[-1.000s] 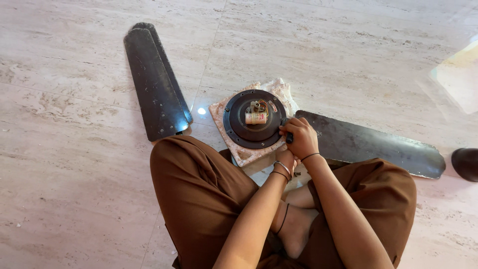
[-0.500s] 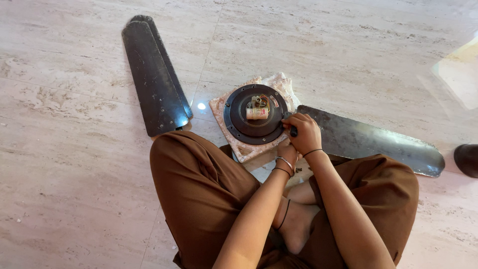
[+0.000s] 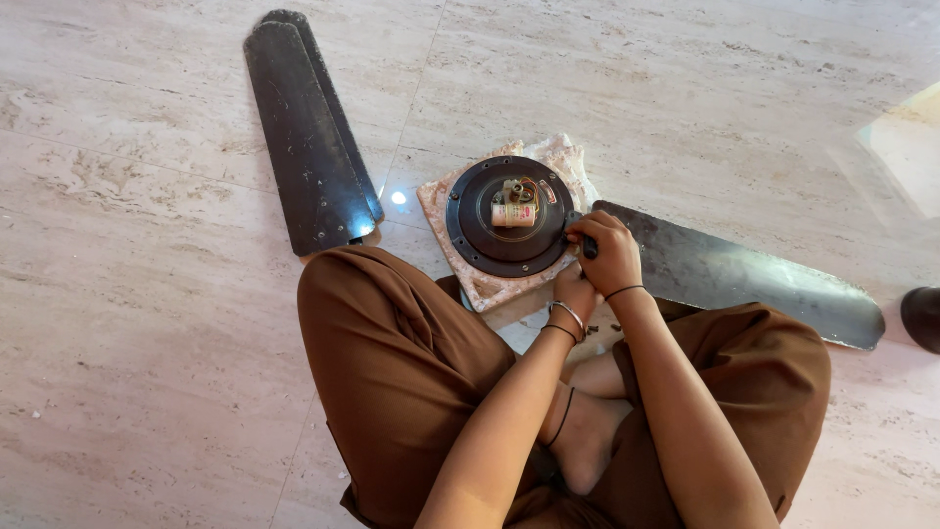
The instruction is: The person sits on the floor and uses a screwdriver to remove screws from a ceiling fan blade, detaching it from the motor housing. The person then removes a second blade in the same manner, placing the detached blades and screws on the floor.
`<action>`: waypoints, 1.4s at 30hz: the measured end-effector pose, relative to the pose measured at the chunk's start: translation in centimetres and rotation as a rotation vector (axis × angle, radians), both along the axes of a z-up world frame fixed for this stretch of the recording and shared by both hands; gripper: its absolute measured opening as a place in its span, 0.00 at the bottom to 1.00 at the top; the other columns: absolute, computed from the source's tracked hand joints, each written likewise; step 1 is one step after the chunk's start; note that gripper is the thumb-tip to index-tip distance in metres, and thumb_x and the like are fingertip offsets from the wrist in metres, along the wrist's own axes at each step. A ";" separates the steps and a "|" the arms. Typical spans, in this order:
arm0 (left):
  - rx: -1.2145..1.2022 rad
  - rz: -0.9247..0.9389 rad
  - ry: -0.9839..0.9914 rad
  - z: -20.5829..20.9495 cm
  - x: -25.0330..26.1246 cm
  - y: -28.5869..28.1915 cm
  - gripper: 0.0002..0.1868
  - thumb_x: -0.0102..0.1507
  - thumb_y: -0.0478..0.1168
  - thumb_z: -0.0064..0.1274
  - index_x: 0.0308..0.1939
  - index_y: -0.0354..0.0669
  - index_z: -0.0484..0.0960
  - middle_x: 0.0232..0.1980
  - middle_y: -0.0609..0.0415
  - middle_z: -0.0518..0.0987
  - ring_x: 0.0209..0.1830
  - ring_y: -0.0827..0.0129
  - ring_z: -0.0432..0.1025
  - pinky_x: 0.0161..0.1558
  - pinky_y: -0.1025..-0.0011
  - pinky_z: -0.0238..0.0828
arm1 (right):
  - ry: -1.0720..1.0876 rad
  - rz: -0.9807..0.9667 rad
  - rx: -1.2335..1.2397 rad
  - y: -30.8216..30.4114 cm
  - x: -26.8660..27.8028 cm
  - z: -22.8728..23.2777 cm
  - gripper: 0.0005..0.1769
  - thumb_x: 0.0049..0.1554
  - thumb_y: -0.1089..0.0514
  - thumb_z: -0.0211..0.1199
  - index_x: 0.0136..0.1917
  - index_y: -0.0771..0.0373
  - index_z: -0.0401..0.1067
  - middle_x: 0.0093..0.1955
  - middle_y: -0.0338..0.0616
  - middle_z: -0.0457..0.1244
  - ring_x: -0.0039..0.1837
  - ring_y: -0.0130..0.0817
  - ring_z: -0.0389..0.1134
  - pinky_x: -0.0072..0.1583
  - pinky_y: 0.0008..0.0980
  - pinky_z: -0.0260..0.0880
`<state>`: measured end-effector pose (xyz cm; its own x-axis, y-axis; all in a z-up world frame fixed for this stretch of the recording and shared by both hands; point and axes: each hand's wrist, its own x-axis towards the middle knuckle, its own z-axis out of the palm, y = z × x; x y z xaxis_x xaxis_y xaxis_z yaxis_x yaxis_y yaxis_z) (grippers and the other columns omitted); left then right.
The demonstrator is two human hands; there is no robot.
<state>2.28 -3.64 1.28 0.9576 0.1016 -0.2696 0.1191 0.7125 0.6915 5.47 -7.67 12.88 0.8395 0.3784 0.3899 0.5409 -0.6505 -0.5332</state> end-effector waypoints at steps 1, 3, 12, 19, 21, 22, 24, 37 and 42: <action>0.076 -0.026 -0.007 0.3 -0.1 0.1 0.04 0.65 0.28 0.47 0.39 0.36 0.77 0.32 0.58 0.73 0.27 0.77 0.64 0.25 0.76 0.57 | 0.004 0.014 0.008 -0.1 0.1 0.1 0.11 0.50 0.68 0.65 0.47 0.60 0.80 0.48 0.43 0.68 0.52 0.47 0.70 0.52 0.43 0.71; 0.231 -0.077 -0.025 1.0 -0.3 0.5 0.03 0.64 0.28 0.46 0.39 0.34 0.76 0.31 0.55 0.73 0.27 0.75 0.65 0.26 0.75 0.58 | 0.009 0.042 0.026 -0.3 0.5 0.3 0.13 0.48 0.69 0.65 0.47 0.60 0.80 0.48 0.43 0.68 0.52 0.48 0.70 0.53 0.42 0.71; 0.291 -0.073 -0.045 0.7 -0.3 0.0 0.10 0.60 0.25 0.45 0.44 0.31 0.77 0.35 0.57 0.76 0.33 0.76 0.68 0.32 0.76 0.64 | 0.063 0.085 0.047 -0.7 1.0 0.3 0.16 0.46 0.73 0.63 0.48 0.63 0.80 0.49 0.46 0.69 0.53 0.49 0.70 0.55 0.43 0.71; 0.034 -0.036 0.016 -0.4 -0.4 -0.3 0.13 0.59 0.21 0.41 0.39 0.39 0.76 0.31 0.61 0.73 0.27 0.81 0.65 0.27 0.78 0.57 | 0.045 0.110 0.015 -0.9 0.6 -0.1 0.16 0.46 0.70 0.65 0.48 0.62 0.80 0.49 0.44 0.67 0.55 0.48 0.69 0.57 0.42 0.70; -0.055 -0.054 0.056 -0.4 -0.5 -0.2 0.13 0.57 0.21 0.37 0.34 0.40 0.73 0.25 0.60 0.69 0.17 0.78 0.58 0.20 0.75 0.47 | 0.022 0.118 -0.021 -0.8 0.5 -0.2 0.17 0.44 0.71 0.65 0.48 0.61 0.80 0.49 0.43 0.67 0.56 0.48 0.68 0.57 0.42 0.70; -0.083 -0.045 0.067 -0.4 -0.6 -0.2 0.12 0.58 0.22 0.37 0.33 0.40 0.73 0.24 0.59 0.68 0.17 0.77 0.58 0.20 0.75 0.47 | 0.009 0.124 -0.036 -0.8 0.4 -0.3 0.16 0.45 0.71 0.64 0.48 0.61 0.80 0.50 0.43 0.67 0.56 0.48 0.68 0.58 0.43 0.70; -0.139 -0.026 0.088 -0.5 -0.6 -0.1 0.11 0.59 0.22 0.36 0.31 0.40 0.72 0.23 0.59 0.68 0.16 0.76 0.58 0.19 0.74 0.47 | -0.019 0.136 -0.066 -0.6 0.2 -0.5 0.16 0.46 0.71 0.64 0.48 0.61 0.80 0.51 0.42 0.68 0.56 0.47 0.67 0.59 0.43 0.69; -0.206 0.067 0.146 -1.3 -0.3 -0.8 0.07 0.66 0.29 0.42 0.37 0.41 0.76 0.30 0.58 0.73 0.21 0.77 0.65 0.21 0.75 0.54 | -0.049 0.063 -0.175 -0.2 -1.0 -0.2 0.14 0.50 0.66 0.66 0.50 0.59 0.81 0.51 0.39 0.66 0.58 0.44 0.66 0.60 0.43 0.66; -0.206 0.080 0.150 -1.4 -0.2 -0.8 0.06 0.67 0.31 0.45 0.36 0.43 0.74 0.28 0.59 0.71 0.19 0.78 0.63 0.19 0.75 0.53 | -0.032 0.036 -0.229 -0.1 -1.0 -0.3 0.18 0.47 0.67 0.65 0.52 0.58 0.80 0.53 0.39 0.65 0.60 0.43 0.66 0.63 0.42 0.65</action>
